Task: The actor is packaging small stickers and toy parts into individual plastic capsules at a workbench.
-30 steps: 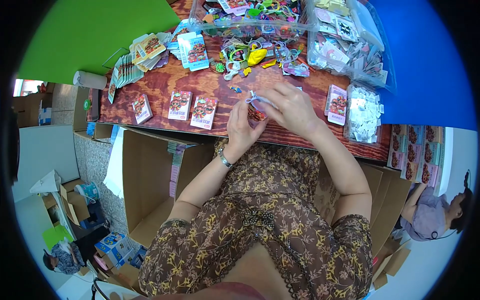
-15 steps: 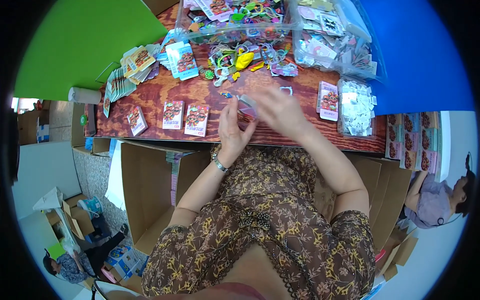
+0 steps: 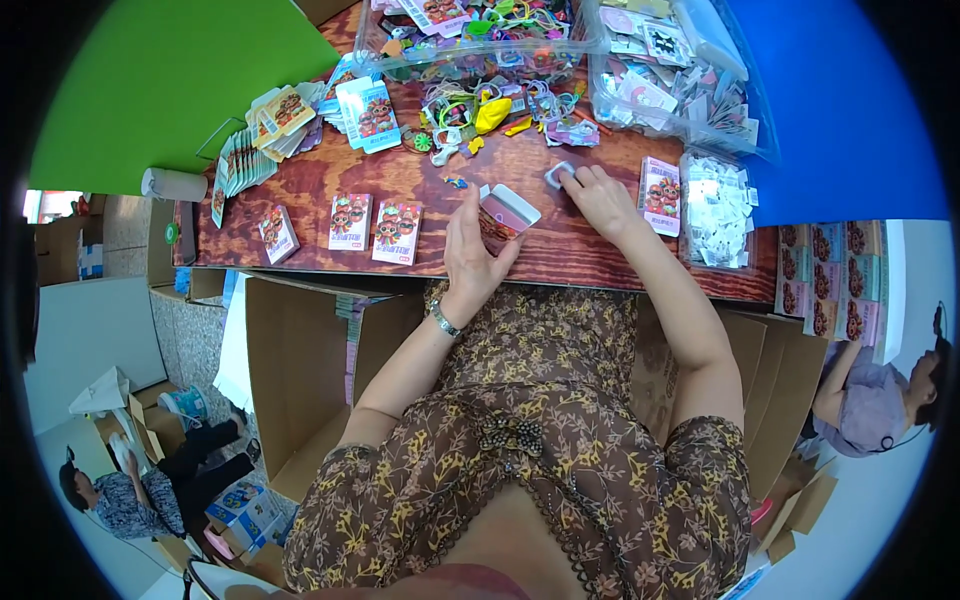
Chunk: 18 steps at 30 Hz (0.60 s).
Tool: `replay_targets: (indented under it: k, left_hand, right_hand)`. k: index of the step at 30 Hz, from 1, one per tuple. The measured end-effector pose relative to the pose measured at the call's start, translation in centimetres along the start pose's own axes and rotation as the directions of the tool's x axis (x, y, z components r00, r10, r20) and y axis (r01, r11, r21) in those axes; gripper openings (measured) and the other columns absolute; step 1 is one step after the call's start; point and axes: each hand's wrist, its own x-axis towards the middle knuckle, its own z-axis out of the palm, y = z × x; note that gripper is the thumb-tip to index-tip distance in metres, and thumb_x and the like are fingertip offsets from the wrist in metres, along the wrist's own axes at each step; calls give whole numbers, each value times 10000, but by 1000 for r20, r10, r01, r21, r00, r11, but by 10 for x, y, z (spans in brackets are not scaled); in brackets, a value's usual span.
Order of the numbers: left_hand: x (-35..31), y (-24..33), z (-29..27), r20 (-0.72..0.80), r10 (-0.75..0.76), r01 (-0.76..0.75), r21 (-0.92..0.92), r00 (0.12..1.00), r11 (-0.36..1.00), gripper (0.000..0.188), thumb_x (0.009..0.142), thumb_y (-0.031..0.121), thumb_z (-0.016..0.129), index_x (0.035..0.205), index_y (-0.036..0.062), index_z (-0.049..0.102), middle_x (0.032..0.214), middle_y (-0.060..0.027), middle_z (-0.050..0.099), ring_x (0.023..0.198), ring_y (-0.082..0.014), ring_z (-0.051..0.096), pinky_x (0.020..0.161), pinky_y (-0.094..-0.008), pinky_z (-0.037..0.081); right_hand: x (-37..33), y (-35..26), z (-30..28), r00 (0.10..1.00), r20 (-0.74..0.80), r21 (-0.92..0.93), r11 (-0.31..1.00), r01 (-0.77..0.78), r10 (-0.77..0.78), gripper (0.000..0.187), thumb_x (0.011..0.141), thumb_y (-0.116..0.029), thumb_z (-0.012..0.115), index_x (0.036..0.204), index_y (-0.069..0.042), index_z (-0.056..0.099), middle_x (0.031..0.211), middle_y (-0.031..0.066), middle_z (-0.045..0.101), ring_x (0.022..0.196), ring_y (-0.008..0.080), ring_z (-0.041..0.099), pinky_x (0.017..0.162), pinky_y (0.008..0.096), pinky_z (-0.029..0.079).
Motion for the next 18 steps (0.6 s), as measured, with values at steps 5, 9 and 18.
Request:
replay_targets:
  k: [5,9,18]
  left_hand:
    - [-2,-3,2,11,-40,40,28,999,999,955,734,143,824,1528,-9,316,1308,-241,525,1149,-418,538,965,-475,471]
    - [-1,-4,3,11,-1,1,22,1000,1000,958,733,143,824,1529,-10,314,1308,-242,526,1147,-419,539,965,-476,471]
    - [-2,-1,2,-32,-27,28,23,999,999,963,733,172,840,1528,0,323,1290,-234,539,1143,-409,546,948,-469,483]
  right_hand:
    - [-4,-2,-9,976,-64,376,911,-171,209,344,964,-141,619,1307,-113,612,1147,143,644,977,373,660,836,444,553]
    - [15,-18,-10,980,-176,335,942,-34,98,354,944,-132,633,1298,-132,625,1154,131,642,1002,358,655,824,437,557]
    - [42,-28,-14,990,44,141,980,-142,137,134,896,-166,619,1004,-87,631,973,130,663,898,369,676,746,481,561]
